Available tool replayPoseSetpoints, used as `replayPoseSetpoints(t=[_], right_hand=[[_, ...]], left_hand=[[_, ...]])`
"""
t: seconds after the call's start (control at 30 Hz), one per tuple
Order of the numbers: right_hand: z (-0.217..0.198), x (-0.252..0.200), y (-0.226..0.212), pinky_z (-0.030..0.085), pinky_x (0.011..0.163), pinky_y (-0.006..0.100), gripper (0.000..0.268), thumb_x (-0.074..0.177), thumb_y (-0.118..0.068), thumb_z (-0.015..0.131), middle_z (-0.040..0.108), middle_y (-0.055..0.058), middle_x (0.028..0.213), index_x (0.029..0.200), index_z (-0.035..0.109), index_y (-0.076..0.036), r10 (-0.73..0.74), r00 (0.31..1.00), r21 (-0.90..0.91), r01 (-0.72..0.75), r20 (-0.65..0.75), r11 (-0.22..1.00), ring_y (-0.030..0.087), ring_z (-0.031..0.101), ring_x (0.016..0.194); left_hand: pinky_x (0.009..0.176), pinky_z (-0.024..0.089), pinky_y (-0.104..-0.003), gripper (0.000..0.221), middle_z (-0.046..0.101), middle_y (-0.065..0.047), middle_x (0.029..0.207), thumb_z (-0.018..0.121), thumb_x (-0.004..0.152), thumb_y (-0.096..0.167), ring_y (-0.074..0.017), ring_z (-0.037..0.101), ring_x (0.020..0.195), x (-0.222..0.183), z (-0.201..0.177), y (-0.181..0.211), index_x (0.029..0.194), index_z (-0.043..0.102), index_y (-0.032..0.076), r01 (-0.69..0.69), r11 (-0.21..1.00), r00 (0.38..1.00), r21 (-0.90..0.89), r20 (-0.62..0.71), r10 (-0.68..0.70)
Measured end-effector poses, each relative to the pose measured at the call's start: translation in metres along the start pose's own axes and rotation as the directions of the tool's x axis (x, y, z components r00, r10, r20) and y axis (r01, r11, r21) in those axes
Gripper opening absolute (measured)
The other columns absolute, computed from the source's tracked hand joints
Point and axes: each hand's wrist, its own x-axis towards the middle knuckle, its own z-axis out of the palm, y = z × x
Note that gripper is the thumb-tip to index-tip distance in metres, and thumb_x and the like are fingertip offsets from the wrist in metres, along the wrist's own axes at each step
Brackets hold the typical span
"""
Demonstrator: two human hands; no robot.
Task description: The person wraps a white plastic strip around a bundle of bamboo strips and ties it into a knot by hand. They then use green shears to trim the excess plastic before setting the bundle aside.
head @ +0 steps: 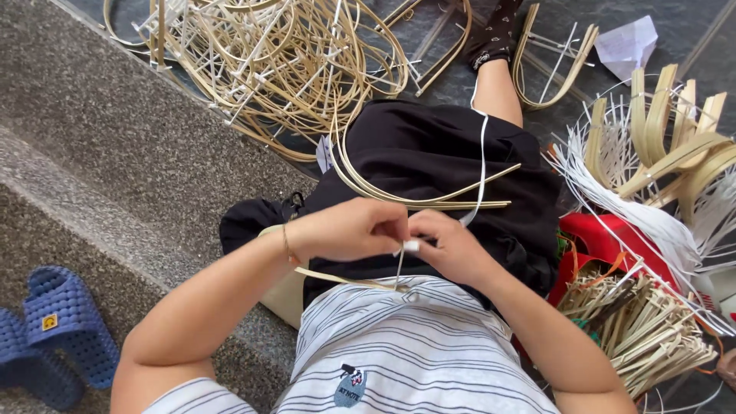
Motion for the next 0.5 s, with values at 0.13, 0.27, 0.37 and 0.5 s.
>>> replayPoseSetpoints(t=[0.13, 0.27, 0.37, 0.5], right_hand=[[0.010, -0.016, -0.024, 0.047, 0.093, 0.037, 0.025, 0.089, -0.015, 0.077, 0.063, 0.003, 0.109, 0.111, 0.066, -0.014, -0.463, 0.796, -0.633, 0.135, -0.389, 0.762, 0.024, 0.060, 0.103], [0.016, -0.006, -0.060, 0.044, 0.080, 0.039, 0.031, 0.082, -0.007, 0.076, 0.055, 0.004, 0.095, 0.110, 0.073, -0.018, -0.611, 0.787, -0.877, 0.234, -0.082, 0.419, 0.021, 0.054, 0.087], [0.010, 0.000, -0.057, 0.045, 0.077, 0.037, 0.027, 0.084, -0.010, 0.079, 0.058, 0.001, 0.093, 0.110, 0.073, -0.017, -0.657, 0.754, -0.932, 0.259, 0.030, 0.255, 0.019, 0.056, 0.086], [-0.002, -0.015, -0.029, 0.046, 0.077, 0.033, 0.019, 0.089, -0.008, 0.076, 0.067, -0.006, 0.096, 0.107, 0.071, -0.012, -0.705, 0.709, -0.780, 0.442, 0.001, 0.443, 0.013, 0.061, 0.085]], left_hand=[[0.067, 0.055, -0.026, 0.014, 0.071, -0.003, 0.088, 0.070, 0.090, 0.010, -0.0093, 0.066, 0.079, 0.017, -0.013, -0.009, 0.102, 0.066, 0.003, 0.159, 0.967, 0.983, -0.199, 0.128, -0.135], [0.062, 0.053, -0.023, 0.014, 0.072, -0.002, 0.090, 0.067, 0.091, 0.008, -0.0064, 0.067, 0.079, 0.027, -0.013, -0.013, 0.104, 0.064, 0.004, 0.281, 0.902, 0.957, -0.327, 0.170, -0.237], [0.062, 0.052, -0.023, 0.018, 0.071, -0.001, 0.091, 0.067, 0.092, 0.009, -0.0056, 0.066, 0.079, 0.030, -0.010, -0.026, 0.108, 0.063, 0.004, 0.285, 0.869, 0.958, -0.405, 0.152, -0.243], [0.063, 0.052, -0.022, 0.023, 0.072, 0.001, 0.091, 0.065, 0.094, 0.010, -0.0047, 0.063, 0.075, 0.026, -0.007, -0.018, 0.116, 0.067, 0.004, 0.283, 0.880, 0.957, -0.380, 0.178, -0.231]])
